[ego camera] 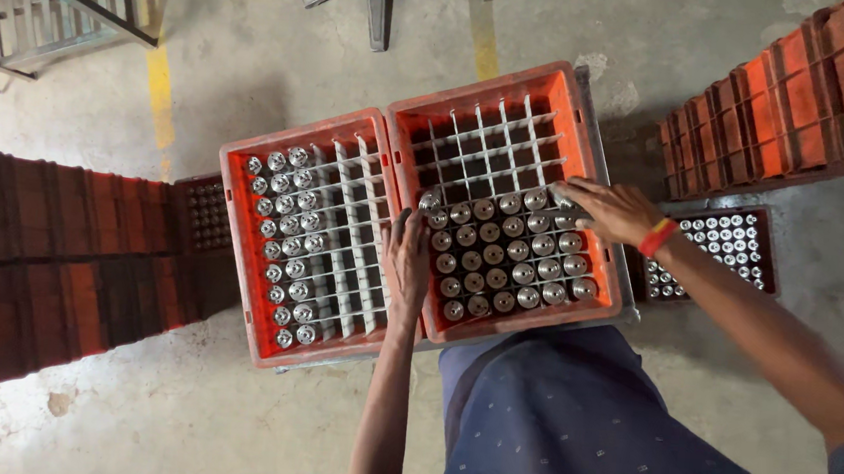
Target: The person transfers small metallic cylindrical parts from a red crate on the left to a red crate on the right, placing them into a white grid insert. The person uses both hands to pick and place the parts one by one.
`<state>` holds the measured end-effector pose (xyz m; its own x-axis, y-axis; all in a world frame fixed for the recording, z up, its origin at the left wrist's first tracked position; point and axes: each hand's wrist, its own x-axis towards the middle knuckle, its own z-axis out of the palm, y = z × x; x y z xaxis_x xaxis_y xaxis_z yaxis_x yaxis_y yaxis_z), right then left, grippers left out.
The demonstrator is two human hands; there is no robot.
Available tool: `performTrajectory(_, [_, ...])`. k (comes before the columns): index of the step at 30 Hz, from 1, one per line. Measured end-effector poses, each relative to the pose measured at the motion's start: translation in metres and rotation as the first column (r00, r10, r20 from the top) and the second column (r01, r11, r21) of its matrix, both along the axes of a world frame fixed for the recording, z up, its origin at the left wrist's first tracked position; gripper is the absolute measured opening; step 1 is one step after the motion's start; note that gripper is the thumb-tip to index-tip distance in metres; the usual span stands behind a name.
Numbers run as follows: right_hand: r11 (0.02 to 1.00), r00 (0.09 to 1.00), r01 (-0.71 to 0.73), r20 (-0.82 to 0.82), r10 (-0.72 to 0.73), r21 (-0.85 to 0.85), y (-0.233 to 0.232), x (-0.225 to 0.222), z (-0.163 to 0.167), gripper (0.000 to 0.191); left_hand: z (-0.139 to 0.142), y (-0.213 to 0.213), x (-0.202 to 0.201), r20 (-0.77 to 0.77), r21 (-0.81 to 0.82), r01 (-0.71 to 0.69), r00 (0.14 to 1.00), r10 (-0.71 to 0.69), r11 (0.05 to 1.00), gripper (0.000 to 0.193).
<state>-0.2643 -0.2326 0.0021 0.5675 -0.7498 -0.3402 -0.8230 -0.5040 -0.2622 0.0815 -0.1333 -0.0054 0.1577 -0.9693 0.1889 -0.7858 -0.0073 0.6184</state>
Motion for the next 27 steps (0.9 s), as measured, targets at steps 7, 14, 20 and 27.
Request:
performTrajectory(7, [0.997, 0.997, -0.075, -0.024, 0.076, 0.031, -0.022, 0.004, -0.010, 0.067, -0.032, -0.046, 0.018, 0.420, 0.085, 0.204, 0.880, -0.221, 0.975, 0.044])
performTrajectory(14, [0.994, 0.999, -0.041, -0.038, 0.037, -0.103, -0.027, 0.010, -0.001, 0.071, -0.032, -0.070, 0.012, 0.575, 0.231, 0.244, 0.747, -0.335, 0.942, 0.063])
performTrajectory(20, [0.862, 0.762, 0.501, 0.435, -0.480, 0.075, 0.039, -0.001, 0.005, 0.021, -0.054, 0.002, 0.054, 0.124, -0.123, -0.046, 0.990, 0.062, 0.991, 0.059])
performTrajectory(27, [0.408, -0.394, 0.123, 0.422, -0.817, 0.905, 0.130, 0.050, -0.056, 0.009, -0.061, 0.033, 0.174, 0.360, -0.026, -0.414, 0.845, 0.395, 0.910, 0.056])
